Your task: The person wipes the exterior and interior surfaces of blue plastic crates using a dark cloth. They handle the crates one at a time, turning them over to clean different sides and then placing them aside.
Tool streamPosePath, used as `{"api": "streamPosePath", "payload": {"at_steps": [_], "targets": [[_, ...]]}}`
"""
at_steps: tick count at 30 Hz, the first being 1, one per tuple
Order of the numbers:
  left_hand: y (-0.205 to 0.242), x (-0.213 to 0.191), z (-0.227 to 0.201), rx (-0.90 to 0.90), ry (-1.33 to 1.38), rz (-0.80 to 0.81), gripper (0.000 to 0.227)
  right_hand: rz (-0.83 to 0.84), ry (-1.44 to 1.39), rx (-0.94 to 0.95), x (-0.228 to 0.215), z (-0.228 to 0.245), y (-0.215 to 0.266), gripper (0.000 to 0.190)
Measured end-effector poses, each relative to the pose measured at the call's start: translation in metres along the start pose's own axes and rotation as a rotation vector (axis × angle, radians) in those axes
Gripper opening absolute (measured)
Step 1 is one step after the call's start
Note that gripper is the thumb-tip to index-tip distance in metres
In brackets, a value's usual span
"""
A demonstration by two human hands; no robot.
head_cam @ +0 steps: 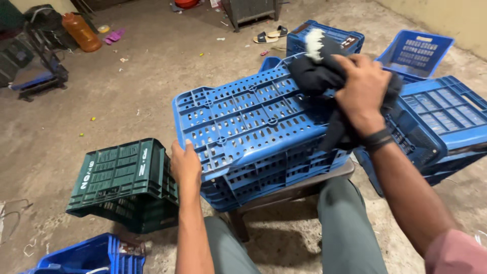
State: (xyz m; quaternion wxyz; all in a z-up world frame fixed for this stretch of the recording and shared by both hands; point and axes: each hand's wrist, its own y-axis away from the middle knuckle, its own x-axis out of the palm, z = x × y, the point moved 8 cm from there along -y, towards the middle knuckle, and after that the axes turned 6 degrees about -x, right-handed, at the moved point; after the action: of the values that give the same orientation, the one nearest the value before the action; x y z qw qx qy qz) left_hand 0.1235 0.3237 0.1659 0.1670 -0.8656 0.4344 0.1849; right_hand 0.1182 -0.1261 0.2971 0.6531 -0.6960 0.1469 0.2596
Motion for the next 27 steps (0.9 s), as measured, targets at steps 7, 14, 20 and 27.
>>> {"api": "streamPosePath", "payload": {"at_steps": [7,14,20,27], "targets": [[-0.015,0.022,-0.021,-0.081,0.127,0.132,0.056,-0.003,0.048,0.022,0.026,0.049,0.010,0.060],[-0.039,0.038,-0.004,-0.072,0.416,0.178,0.092,0.035,-0.393,-0.073,0.014,0.222,0.004,0.059],[-0.038,0.027,0.009,-0.122,0.399,0.088,0.092,0.142,-0.504,-0.316,0.008,0.277,0.007,0.076],[-0.007,0.010,-0.050,0.259,-0.107,-0.069,0.077,0.411,-0.004,-0.154,0.002,0.076,0.016,0.080]]}}
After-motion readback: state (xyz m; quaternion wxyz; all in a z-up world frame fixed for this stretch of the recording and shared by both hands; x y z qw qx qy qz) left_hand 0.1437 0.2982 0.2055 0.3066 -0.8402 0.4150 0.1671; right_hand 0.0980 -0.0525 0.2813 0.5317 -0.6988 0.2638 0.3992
